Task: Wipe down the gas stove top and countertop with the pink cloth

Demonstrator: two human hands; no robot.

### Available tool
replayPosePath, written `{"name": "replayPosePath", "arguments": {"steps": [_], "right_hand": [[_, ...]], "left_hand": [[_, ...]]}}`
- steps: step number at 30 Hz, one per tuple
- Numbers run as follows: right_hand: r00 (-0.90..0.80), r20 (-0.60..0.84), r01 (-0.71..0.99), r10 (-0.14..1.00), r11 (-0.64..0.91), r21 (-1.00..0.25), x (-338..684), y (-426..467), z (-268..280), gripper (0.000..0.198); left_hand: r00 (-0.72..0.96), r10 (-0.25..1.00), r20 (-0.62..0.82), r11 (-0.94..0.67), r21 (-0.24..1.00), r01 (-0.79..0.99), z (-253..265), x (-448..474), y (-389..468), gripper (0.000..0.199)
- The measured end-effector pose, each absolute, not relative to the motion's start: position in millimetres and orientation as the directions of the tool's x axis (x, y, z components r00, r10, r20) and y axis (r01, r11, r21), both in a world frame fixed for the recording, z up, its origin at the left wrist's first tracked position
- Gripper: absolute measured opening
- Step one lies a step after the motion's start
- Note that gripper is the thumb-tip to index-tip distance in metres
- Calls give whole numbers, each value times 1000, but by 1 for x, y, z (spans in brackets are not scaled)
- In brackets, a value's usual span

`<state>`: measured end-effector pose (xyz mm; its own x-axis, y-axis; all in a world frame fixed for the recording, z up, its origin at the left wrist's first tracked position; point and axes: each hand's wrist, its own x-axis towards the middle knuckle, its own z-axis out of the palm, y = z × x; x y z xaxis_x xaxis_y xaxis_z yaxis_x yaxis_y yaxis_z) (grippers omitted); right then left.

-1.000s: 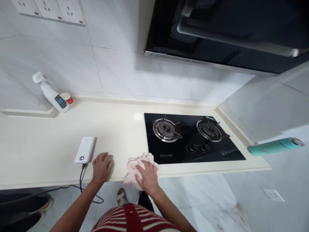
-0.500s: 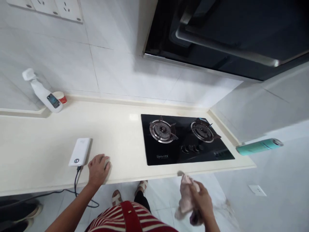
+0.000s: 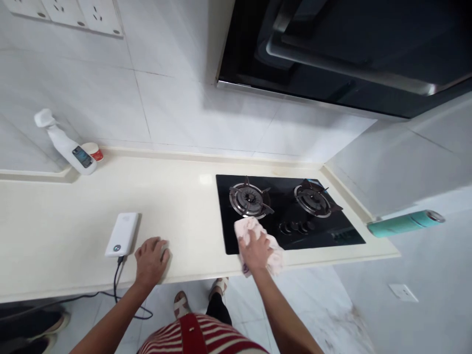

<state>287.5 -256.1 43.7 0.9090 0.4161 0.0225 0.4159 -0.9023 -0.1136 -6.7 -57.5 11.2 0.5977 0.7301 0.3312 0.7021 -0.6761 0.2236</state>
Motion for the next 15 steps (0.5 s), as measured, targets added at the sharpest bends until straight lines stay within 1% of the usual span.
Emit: {"name": "replayPosePath", "arguments": {"steps": [2, 5, 7, 9, 10, 11, 12, 13, 14, 15], "right_hand": [[831, 31, 555, 556, -823, -123, 257, -238, 46, 49], [662, 15, 738, 749, -649, -184, 221, -219, 49, 45], [525, 13, 821, 851, -502, -271, 206, -216, 47, 45], [410, 52, 833, 911, -350, -429, 201, -220, 44, 41], [387, 86, 799, 918, -287, -528, 202, -223, 43, 37], [398, 123, 744, 909, -241, -623, 206, -226, 42, 33], [444, 156, 678, 882, -217, -702, 213, -228, 43, 30], [511, 185, 619, 839, -211, -757, 222, -230, 45, 29], [582, 212, 583, 785, -222, -781, 232, -230, 48, 31], [641, 241, 579, 729, -254, -775, 244, -229, 51, 34]], "left_hand": [[596, 732, 330, -674, 217, 707, 11, -6, -58, 26], [600, 729, 330, -676, 215, 704, 9, -6, -59, 27], [603, 728, 327, -679, 220, 700, 7, -7, -59, 28], [609, 724, 324, -684, 224, 694, 5, -8, -60, 28], [610, 723, 324, -686, 223, 693, 4, -8, -60, 28], [612, 721, 325, -687, 220, 693, 4, -8, -60, 28], [613, 719, 327, -688, 215, 693, 4, -8, -61, 28], [613, 718, 330, -689, 210, 694, 4, -8, -61, 27], [613, 717, 332, -689, 205, 695, 4, -8, -61, 27], [612, 716, 335, -689, 200, 697, 4, -8, -62, 27]]}}
